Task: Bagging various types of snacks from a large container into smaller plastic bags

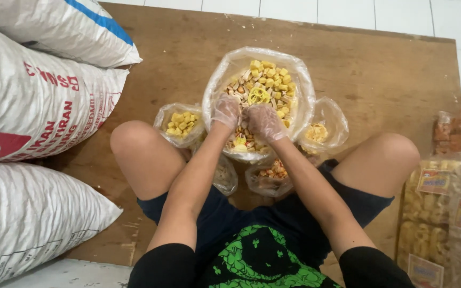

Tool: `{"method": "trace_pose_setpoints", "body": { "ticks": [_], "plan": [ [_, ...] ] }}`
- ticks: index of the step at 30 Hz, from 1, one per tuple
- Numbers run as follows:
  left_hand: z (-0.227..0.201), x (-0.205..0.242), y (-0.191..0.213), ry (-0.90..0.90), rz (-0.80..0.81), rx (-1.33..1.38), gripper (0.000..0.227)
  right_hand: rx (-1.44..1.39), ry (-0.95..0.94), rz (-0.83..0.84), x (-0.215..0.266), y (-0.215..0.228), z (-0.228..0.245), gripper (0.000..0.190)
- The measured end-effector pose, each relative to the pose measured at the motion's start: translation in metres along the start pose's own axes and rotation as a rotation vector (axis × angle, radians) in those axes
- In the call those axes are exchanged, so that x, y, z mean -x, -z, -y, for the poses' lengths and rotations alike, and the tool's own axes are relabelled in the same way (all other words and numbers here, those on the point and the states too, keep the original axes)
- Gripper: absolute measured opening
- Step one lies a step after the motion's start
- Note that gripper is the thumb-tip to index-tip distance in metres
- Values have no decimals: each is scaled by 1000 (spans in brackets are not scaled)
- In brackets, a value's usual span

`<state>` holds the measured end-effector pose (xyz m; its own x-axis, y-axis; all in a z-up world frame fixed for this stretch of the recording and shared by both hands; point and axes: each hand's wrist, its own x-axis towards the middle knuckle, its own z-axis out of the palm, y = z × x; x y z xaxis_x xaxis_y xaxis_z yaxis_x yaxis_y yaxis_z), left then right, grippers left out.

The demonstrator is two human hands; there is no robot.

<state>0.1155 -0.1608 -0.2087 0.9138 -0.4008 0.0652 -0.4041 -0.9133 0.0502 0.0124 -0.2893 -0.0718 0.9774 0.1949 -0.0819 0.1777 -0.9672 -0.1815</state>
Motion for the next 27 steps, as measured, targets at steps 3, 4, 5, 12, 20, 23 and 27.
{"method": "trace_pose_setpoints", "body": {
  "ticks": [3,4,5,12,20,23,27],
  "plan": [
    [1,-9,1,-17,0,-35,17,-148,-90,-84,-6,-8,-12,19],
    [2,-14,-9,-7,31,-21,16,-167,-105,-89,-5,-3,-15,20],
    [2,-18,-19,3,64,-5,15,-186,-121,-92,-2,1,-19,22],
    [1,15,22,-60,83,190,12,-291,-181,-166,-15,-30,-65,24],
    [-27,21,112,-52,-7,865,46,-804,-277,-269,9,14,-44,25],
    [-50,32,148,352,86,1398,38,-972,-241,-276,19,51,-25,25],
    [-40,37,151,178,120,1278,31,-1129,-247,-363,25,64,-13,25]
  ]
}}
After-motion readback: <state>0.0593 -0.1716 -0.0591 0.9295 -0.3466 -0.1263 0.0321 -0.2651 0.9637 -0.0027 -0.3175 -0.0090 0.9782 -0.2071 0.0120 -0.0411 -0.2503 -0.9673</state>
